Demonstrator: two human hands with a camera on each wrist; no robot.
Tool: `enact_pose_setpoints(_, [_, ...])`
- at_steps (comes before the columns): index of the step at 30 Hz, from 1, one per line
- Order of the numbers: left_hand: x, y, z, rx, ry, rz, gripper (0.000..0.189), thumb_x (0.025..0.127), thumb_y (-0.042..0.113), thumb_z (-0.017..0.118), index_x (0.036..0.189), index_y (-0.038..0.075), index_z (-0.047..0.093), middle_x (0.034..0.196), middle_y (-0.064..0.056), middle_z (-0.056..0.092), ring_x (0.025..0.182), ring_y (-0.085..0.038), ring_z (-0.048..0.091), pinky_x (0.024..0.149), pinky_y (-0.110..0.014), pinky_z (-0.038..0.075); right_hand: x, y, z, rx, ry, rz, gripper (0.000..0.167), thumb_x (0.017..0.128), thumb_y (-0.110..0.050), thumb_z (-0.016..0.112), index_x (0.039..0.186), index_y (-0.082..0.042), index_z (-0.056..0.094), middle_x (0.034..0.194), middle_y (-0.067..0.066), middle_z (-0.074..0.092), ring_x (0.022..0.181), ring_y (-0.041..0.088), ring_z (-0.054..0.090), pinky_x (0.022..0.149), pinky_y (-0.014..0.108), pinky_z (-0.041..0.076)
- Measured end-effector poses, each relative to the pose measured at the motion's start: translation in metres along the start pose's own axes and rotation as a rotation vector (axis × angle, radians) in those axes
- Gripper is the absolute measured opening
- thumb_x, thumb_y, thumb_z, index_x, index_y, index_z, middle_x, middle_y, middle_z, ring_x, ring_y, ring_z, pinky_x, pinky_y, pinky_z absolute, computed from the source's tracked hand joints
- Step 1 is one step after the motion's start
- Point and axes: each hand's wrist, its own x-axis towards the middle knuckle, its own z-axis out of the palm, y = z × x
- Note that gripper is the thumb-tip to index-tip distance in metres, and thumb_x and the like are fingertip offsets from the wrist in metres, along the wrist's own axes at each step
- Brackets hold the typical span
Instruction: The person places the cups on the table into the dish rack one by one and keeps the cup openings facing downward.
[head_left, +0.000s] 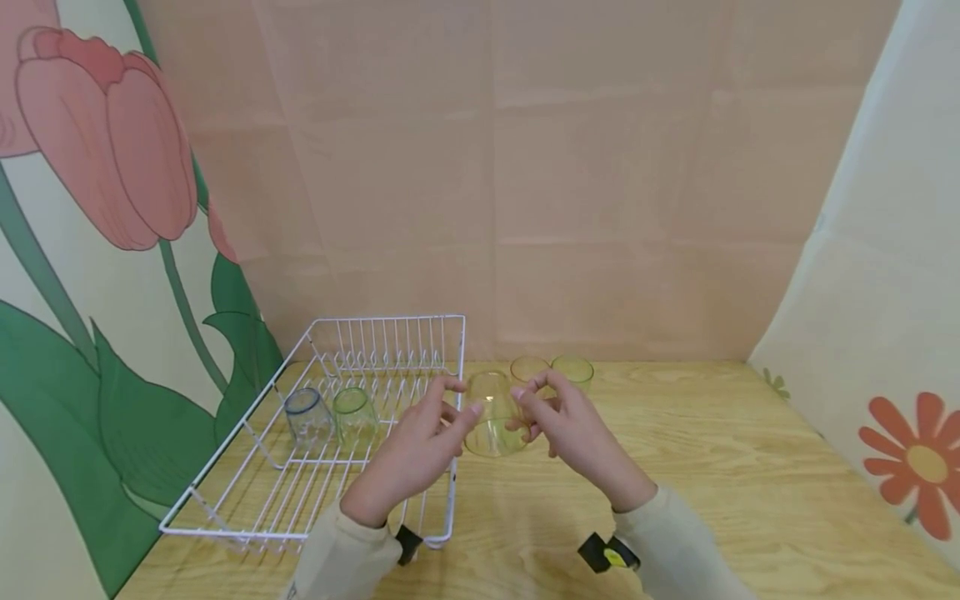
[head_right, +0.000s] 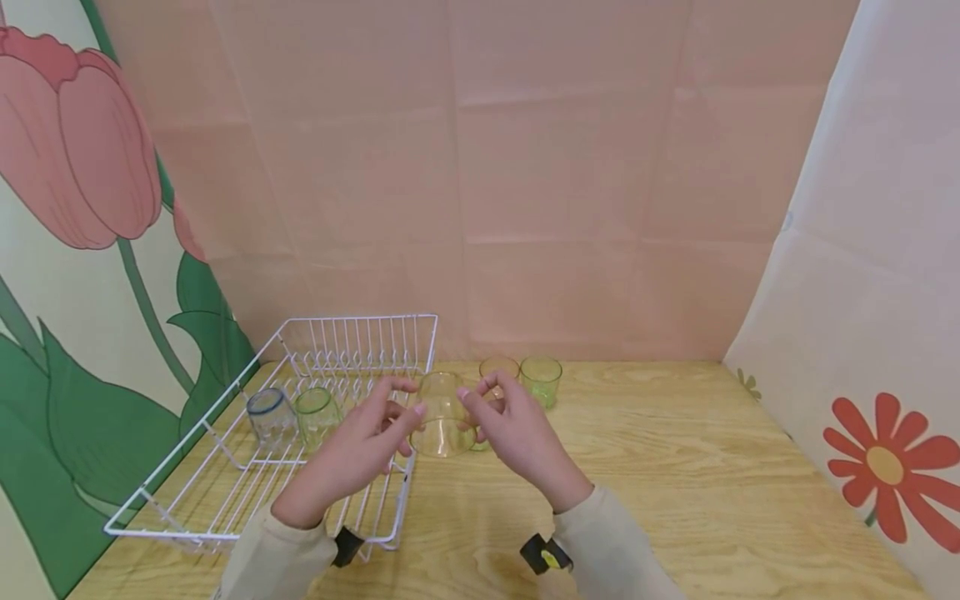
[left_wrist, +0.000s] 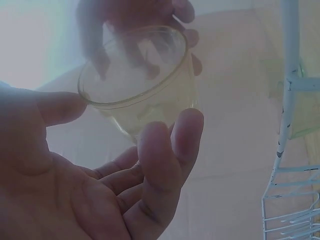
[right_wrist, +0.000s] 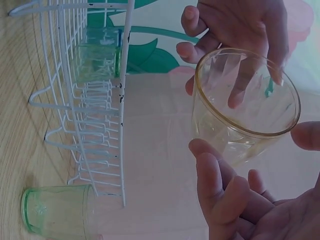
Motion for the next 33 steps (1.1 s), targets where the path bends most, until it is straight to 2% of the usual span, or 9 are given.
enact_pose_setpoints(6, [-0.0009,-0.0011,0.0004,0.010,-0.008,0.012,0.053,0.103,0.050,0.049,0.140,0.013,0.041,0.108,-0.013,0.068,0.075,-0.013,0.066,0.066,-0.034,0.054,0.0001,0.0012,0.0006,-0.031,0.012,0.006,0.044,0.100,-0.051,0.054,0.110,-0.008,0.050,0.091,0.010,0.075,0.071,0.022,0.063,0.048,0.031,0.044])
enact_pose_setpoints(11, [-0.0012,-0.0012,0.0003,0.023,-0.009,0.001,0.052,0.102,0.050,0.050,0.140,0.015,0.041,0.113,-0.012,0.068,0.077,-0.012,0.066,0.067,-0.035,0.054,-0.0005,0.0013,0.0021,-0.062,0.021,0.024,0.045,0.096,-0.053,0.060,0.105,-0.010,0.052,0.087,0.004,0.075,0.070,0.022,0.060,0.049,0.032,0.045])
enact_pose_setpoints(22, [0.0002,-0.0005,-0.0012,-0.006,-0.011,-0.003,0.048,0.105,0.045,0.047,0.140,0.012,0.042,0.111,-0.014,0.068,0.076,-0.014,0.066,0.065,-0.034,0.053,0.0004,0.0002,0.0011,-0.089,0.013,0.035,0.045,0.092,-0.052,0.066,0.103,-0.010,0.055,0.079,0.009,0.069,0.068,0.021,0.058,0.049,0.031,0.045])
enact_pose_setpoints(26, [0.0004,-0.0014,-0.0014,0.003,-0.010,0.001,0.049,0.105,0.045,0.048,0.141,0.012,0.041,0.112,-0.013,0.068,0.075,-0.013,0.066,0.066,-0.033,0.054,0.0005,0.0000,0.0011,-0.092,0.015,0.046,0.046,0.092,-0.052,0.067,0.109,-0.010,0.058,0.082,0.007,0.071,0.070,0.021,0.060,0.051,0.032,0.046])
enact_pose_setpoints(30, [0.0003,-0.0025,-0.0014,0.007,-0.008,0.004,0.053,0.104,0.047,0.049,0.142,0.013,0.040,0.114,-0.014,0.067,0.074,-0.012,0.065,0.065,-0.033,0.054,0.0012,-0.0009,0.0008,-0.104,0.002,0.057,0.050,0.092,-0.051,0.066,0.120,-0.010,0.064,0.091,0.006,0.074,0.075,0.021,0.062,0.053,0.034,0.048])
enact_pose_setpoints(33, [0.0001,-0.0031,-0.0009,0.009,-0.010,0.003,0.055,0.103,0.050,0.050,0.142,0.014,0.040,0.116,-0.015,0.066,0.073,-0.012,0.065,0.065,-0.034,0.054,0.0014,-0.0014,0.0006,-0.118,-0.014,0.060,0.052,0.093,-0.051,0.065,0.122,-0.009,0.067,0.096,0.004,0.074,0.077,0.022,0.063,0.053,0.034,0.048])
